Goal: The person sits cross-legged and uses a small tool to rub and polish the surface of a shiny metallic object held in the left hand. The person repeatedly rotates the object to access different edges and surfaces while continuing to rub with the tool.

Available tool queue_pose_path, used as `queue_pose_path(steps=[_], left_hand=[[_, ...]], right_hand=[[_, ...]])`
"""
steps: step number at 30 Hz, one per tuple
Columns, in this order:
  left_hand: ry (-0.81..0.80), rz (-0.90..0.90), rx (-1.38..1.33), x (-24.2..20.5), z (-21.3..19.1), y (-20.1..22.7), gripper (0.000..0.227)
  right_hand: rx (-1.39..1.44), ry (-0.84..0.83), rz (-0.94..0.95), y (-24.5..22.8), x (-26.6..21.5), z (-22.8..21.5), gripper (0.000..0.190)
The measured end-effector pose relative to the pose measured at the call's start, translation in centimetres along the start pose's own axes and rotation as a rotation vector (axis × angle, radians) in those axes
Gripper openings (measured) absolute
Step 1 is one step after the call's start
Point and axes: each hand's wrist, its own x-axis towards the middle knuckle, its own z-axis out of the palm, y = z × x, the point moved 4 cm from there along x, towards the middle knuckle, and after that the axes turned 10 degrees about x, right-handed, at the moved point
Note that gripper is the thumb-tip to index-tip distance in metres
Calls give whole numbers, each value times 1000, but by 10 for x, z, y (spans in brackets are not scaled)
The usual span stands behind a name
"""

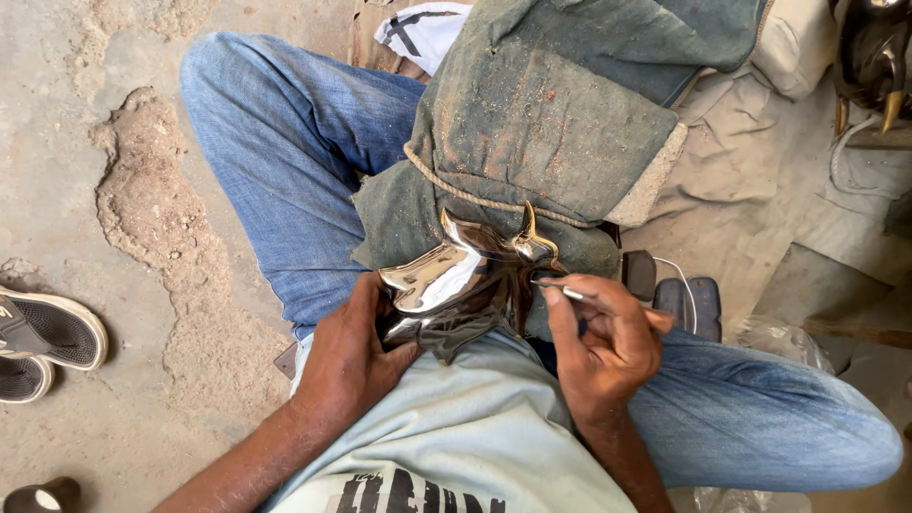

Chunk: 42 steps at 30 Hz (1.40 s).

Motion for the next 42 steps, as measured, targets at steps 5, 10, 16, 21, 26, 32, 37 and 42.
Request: queue_pose_path(steps=[5, 10, 16, 21, 26, 32, 37, 42], left_hand=[[-39, 5, 1, -1, 6, -2, 73], [-57, -27, 21, -1, 8, -3, 72], [-54, -2, 28, 0, 9, -4, 75], [-78, -21, 41, -2, 11, -6, 76], [-79, -30, 55, -3, 11, -6, 78], [-60, 0, 49, -2, 11, -6, 75], [-69, 3, 51, -2, 11, -6, 74], [-87, -9, 48, -1, 11, -7, 71]], right_hand=[[-111, 45, -42, -7, 4, 10, 22], [-93, 49, -12, -5, 5, 13, 24], [-155, 51, -44, -8, 6, 15, 23], [-154, 36, -61, -12, 10, 17, 20], [-128, 12, -60, -12, 12, 16, 20], [-204, 42, -53, -8, 12, 16, 19], [-158, -20, -63, -8, 14, 14, 19], [-148, -78, -60, -11, 15, 10, 22]])
